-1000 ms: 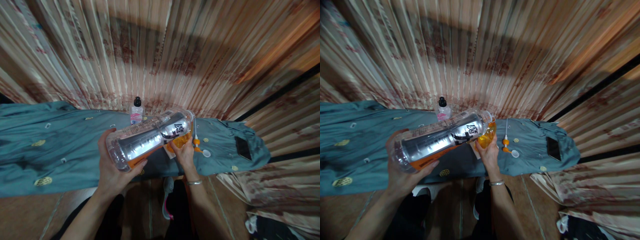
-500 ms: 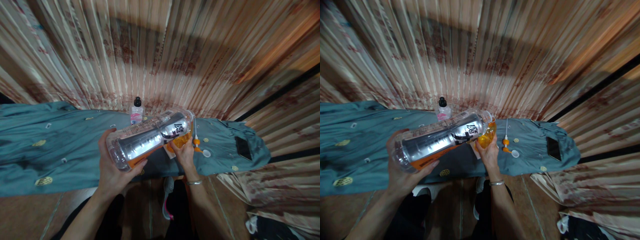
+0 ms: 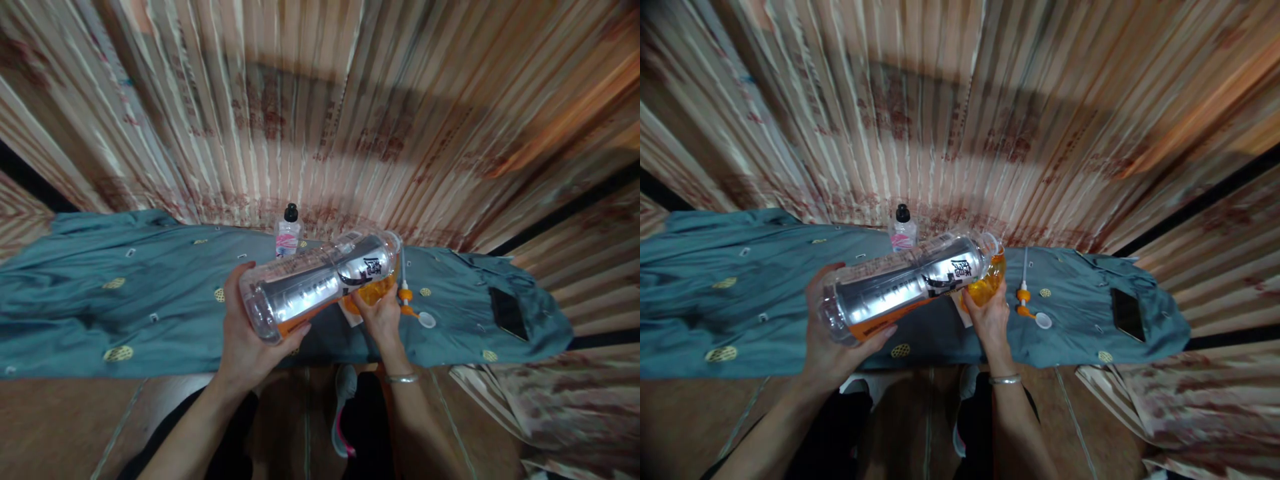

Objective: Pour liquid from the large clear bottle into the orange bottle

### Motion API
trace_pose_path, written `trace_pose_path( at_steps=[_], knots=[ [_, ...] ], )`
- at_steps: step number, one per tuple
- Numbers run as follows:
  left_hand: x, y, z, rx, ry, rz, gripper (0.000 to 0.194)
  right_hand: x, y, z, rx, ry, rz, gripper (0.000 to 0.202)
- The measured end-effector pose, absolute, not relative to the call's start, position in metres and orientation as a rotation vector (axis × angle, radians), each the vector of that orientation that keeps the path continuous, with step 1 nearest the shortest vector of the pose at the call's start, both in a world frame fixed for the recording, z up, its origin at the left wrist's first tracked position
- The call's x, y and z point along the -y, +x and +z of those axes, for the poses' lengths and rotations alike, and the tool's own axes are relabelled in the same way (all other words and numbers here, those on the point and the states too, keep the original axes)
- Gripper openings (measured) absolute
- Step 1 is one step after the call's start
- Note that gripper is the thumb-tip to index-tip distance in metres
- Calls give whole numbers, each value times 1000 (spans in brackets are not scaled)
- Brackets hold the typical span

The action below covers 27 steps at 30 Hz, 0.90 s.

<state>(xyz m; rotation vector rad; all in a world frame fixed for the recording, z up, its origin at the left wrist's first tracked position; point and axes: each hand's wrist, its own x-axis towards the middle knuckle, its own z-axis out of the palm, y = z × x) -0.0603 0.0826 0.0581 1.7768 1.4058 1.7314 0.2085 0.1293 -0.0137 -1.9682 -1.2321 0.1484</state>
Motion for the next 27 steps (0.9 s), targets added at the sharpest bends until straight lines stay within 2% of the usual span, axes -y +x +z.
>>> trace_pose_path(
  at_steps=[8, 17, 27],
  knots=[
    [-79, -62, 61, -1417, 1663, 1673, 99, -129, 207, -17, 1205, -1908, 173, 110],
    [-75, -64, 54, -1443, 1638, 1697, 96, -129, 205, -17, 1220, -1837, 234, 94],
    [-72, -62, 48, -1476, 1600, 1668, 95, -127, 204, -16, 1144, -1812, 307, 94]
  ],
)
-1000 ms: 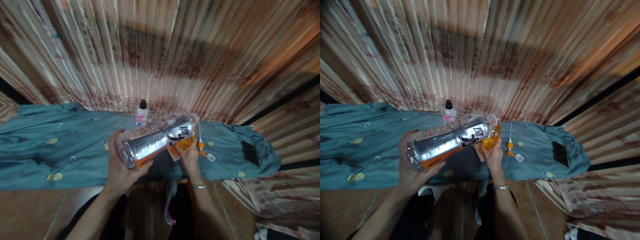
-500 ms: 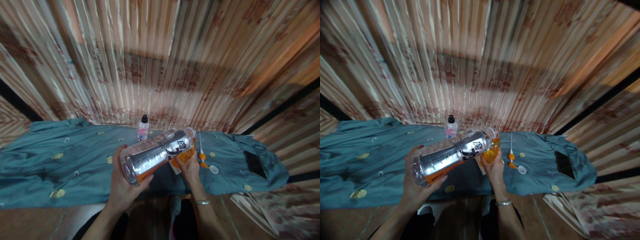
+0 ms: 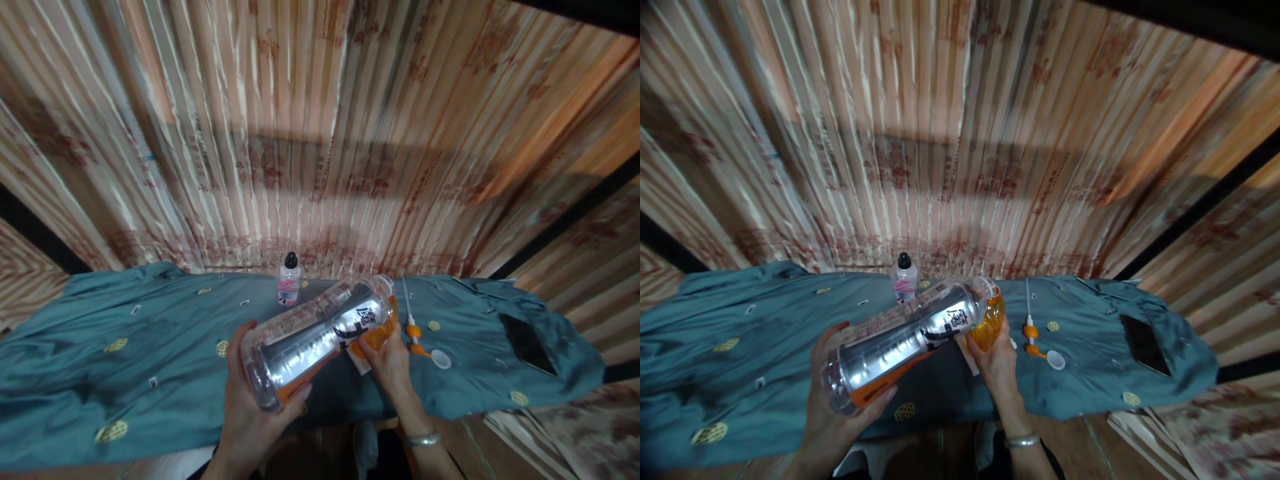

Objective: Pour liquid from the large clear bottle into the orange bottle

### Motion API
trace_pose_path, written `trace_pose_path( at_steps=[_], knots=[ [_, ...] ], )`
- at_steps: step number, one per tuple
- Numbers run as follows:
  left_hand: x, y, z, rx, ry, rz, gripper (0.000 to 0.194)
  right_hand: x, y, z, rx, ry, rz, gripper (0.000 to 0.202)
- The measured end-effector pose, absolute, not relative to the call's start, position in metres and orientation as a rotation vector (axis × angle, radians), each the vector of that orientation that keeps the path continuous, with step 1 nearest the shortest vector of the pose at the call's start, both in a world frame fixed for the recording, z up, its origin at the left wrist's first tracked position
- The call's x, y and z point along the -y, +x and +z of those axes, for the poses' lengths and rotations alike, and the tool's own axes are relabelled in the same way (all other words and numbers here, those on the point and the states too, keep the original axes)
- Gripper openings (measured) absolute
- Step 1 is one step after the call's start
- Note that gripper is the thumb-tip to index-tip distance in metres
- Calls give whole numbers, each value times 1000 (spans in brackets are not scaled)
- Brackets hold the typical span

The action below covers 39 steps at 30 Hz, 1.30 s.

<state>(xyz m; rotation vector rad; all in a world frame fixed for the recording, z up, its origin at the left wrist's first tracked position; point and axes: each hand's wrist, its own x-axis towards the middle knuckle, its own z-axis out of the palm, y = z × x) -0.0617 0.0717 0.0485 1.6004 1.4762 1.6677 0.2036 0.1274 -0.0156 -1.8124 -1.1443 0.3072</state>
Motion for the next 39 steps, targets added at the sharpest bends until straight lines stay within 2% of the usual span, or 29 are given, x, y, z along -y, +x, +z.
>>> trace_pose_path(
  at_steps=[12, 19, 25, 33, 39],
  knots=[
    [-71, -66, 41, -1535, 1692, 1665, 96, -126, 205, -23, 1155, -1806, 292, 90],
    [-72, -64, 40, -1497, 1668, 1687, 87, -128, 204, -24, 1172, -1780, 273, 96],
    [-73, -64, 34, -1547, 1718, 1699, 90, -129, 205, -27, 1157, -1783, 266, 99],
    [-75, -75, 36, -1548, 1852, 1645, 90, -129, 203, -21, 1162, -1779, 308, 93],
    [-76, -80, 39, -1559, 1879, 1646, 91, -128, 201, -16, 1169, -1751, 331, 101]
  ],
)
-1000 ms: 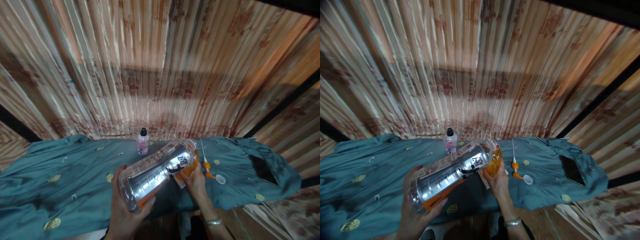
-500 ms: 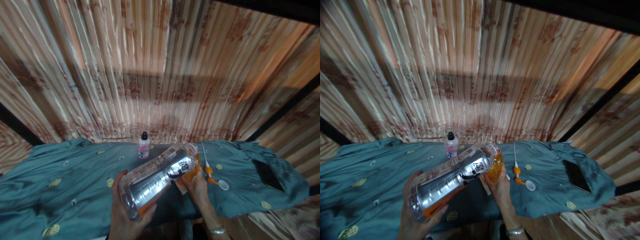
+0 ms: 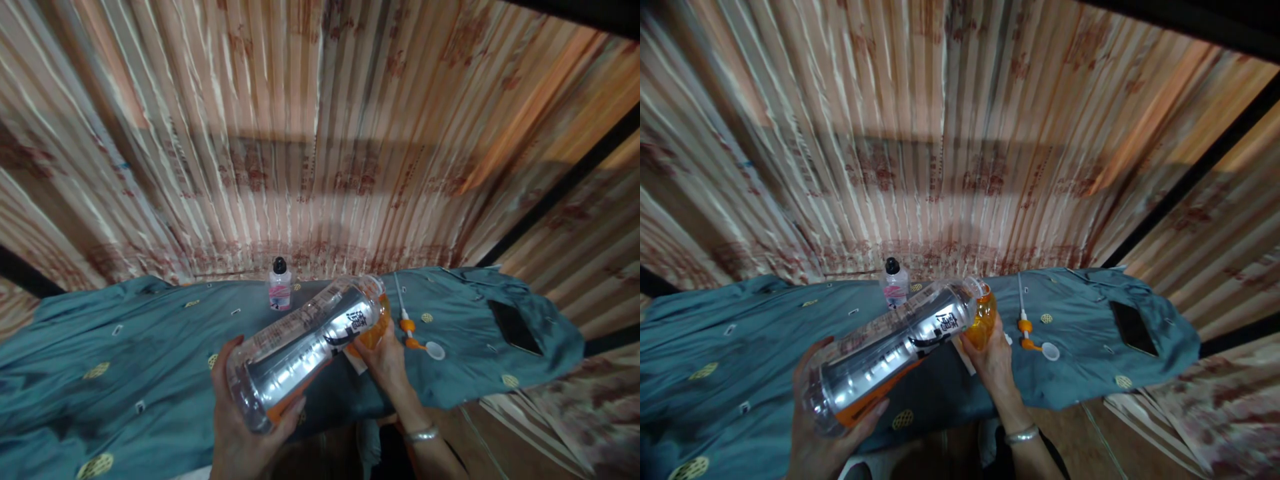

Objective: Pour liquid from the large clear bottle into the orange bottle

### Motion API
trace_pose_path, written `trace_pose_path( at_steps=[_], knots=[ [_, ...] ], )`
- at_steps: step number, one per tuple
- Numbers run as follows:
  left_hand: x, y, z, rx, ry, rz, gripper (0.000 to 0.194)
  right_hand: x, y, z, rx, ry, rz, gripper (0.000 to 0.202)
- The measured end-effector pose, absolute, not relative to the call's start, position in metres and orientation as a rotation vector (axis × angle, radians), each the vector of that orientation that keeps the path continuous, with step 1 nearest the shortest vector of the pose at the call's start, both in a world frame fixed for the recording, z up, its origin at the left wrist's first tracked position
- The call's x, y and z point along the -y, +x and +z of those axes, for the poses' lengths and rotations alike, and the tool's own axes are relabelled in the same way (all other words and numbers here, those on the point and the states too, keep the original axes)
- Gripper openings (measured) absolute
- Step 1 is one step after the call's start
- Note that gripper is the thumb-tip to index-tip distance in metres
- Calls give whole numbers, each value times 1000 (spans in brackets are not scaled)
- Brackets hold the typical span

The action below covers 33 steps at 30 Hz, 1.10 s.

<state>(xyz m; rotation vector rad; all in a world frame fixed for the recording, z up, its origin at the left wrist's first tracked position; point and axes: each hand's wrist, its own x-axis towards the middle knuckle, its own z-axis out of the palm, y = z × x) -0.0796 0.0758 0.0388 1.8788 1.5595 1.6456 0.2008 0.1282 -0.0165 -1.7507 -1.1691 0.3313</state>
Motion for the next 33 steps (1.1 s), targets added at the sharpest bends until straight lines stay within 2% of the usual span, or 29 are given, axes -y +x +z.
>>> trace_pose_path(
  at_steps=[10, 22, 30, 33],
  knots=[
    [-81, -97, 30, -1506, 2077, 1563, 93, -130, 202, -18, 1179, -1770, 300, 90],
    [-79, -92, 31, -1508, 1820, 1614, 96, -129, 203, -18, 1185, -1783, 271, 92],
    [-79, -81, 34, -1497, 1974, 1650, 100, -129, 204, -16, 1179, -1769, 309, 93],
    [-77, -73, 36, -1553, 1848, 1730, 100, -129, 203, -15, 1169, -1780, 296, 94]
  ],
)
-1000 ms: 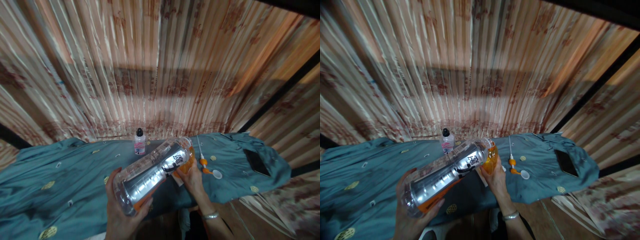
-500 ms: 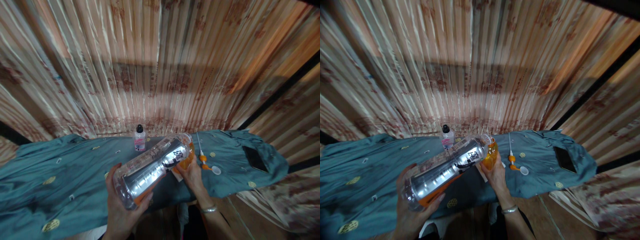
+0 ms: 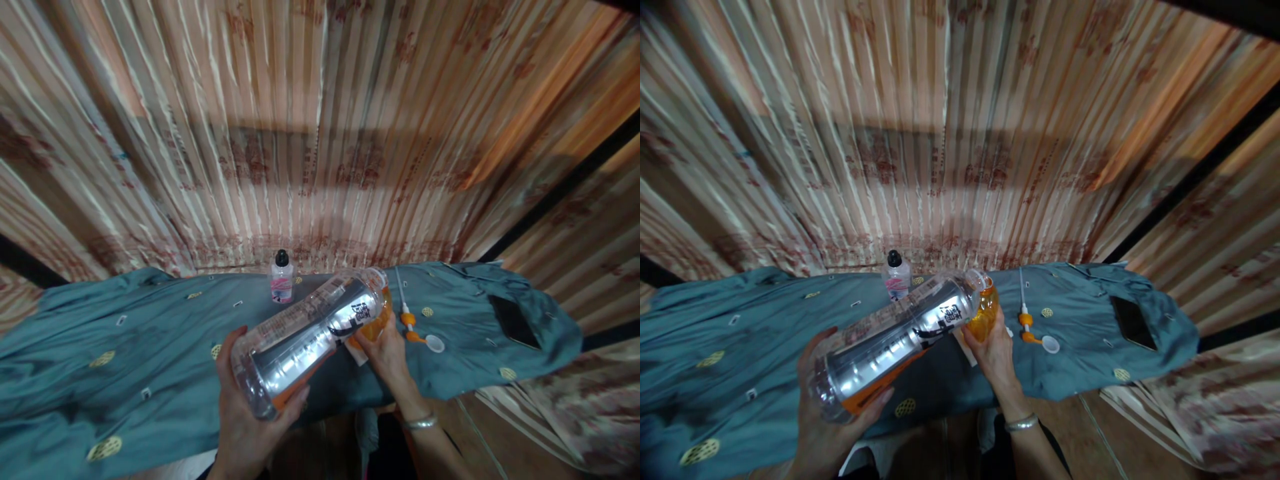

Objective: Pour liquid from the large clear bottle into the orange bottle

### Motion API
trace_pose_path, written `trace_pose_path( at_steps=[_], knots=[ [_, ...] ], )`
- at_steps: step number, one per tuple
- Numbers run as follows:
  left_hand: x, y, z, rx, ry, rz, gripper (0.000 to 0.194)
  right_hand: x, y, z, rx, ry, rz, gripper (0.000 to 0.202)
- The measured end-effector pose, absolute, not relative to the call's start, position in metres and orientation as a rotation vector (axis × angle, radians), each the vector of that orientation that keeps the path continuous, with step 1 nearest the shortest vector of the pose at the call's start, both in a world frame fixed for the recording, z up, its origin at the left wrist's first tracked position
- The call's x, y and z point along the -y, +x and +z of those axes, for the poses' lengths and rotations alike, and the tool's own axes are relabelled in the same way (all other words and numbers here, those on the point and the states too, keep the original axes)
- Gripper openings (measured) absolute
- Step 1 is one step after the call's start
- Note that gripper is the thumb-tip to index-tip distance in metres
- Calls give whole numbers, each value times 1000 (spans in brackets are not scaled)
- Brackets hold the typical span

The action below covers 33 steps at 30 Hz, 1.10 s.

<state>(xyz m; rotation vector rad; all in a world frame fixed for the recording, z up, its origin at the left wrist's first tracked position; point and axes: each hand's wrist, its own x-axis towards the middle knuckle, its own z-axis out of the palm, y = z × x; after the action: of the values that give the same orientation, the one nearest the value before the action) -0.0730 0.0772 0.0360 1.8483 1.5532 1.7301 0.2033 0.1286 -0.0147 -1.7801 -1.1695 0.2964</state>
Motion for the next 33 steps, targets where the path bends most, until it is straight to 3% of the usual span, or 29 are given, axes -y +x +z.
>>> trace_pose_path(
  at_steps=[33],
  knots=[
    [-71, -64, 49, -1547, 1658, 1687, 99, -127, 202, -9, 1164, -1808, 325, 96]
  ],
)
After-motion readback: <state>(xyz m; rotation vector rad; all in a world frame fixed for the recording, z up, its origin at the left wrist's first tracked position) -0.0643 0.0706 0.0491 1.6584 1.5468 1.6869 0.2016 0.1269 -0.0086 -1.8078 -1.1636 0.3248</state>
